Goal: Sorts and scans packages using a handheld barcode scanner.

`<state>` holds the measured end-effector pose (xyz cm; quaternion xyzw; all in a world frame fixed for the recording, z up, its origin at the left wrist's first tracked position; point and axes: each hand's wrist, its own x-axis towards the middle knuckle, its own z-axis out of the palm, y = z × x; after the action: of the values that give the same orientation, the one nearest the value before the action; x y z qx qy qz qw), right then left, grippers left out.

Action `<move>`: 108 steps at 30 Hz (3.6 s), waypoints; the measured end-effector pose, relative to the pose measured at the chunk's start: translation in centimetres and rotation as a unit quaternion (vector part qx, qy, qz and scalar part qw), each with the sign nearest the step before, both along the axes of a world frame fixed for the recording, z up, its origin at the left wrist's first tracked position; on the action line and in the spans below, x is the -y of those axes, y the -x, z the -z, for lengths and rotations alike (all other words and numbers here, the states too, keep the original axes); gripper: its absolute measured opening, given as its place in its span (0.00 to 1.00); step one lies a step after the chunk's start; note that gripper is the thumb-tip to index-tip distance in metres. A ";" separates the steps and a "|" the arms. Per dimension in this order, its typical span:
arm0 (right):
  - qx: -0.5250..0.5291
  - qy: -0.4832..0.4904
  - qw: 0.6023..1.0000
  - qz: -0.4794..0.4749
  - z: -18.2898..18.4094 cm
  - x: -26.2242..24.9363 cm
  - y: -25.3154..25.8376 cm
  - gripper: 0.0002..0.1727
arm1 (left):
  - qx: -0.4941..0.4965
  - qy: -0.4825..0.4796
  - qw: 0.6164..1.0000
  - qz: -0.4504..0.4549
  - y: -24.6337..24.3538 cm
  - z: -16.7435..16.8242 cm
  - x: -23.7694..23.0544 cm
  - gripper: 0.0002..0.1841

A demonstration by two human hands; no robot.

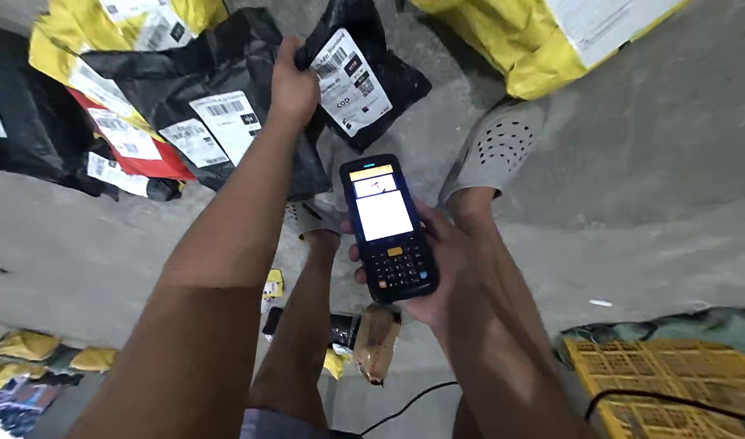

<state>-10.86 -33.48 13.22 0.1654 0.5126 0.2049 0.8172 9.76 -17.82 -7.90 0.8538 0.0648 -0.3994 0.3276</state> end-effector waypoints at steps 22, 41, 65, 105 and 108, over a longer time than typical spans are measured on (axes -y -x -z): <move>-0.051 0.141 0.974 0.168 0.4 12.6 -1.6 0.38 | -0.192 0.054 0.977 -0.073 5.4 1.5 23.9 0.28; 0.078 0.143 0.933 0.322 0.3 19.1 -2.9 0.37 | 0.106 -0.160 0.977 0.097 -4.7 -8.7 19.9 0.16; 0.058 -0.020 0.972 0.225 1.1 14.1 -1.1 0.38 | 0.098 -0.159 0.983 -0.002 2.2 -4.7 21.5 0.21; 0.230 0.155 0.959 0.060 1.4 8.0 -1.4 0.38 | 0.174 -0.215 0.961 0.001 2.3 -1.8 13.6 0.22; 0.231 0.158 0.958 0.055 1.4 8.0 -1.3 0.38 | 0.182 -0.220 0.958 0.002 2.4 -1.3 13.5 0.22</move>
<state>-9.57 -41.45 11.80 0.0102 0.3254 0.1090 0.9392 7.40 -31.30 -6.56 0.9632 0.0880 -0.2138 0.1373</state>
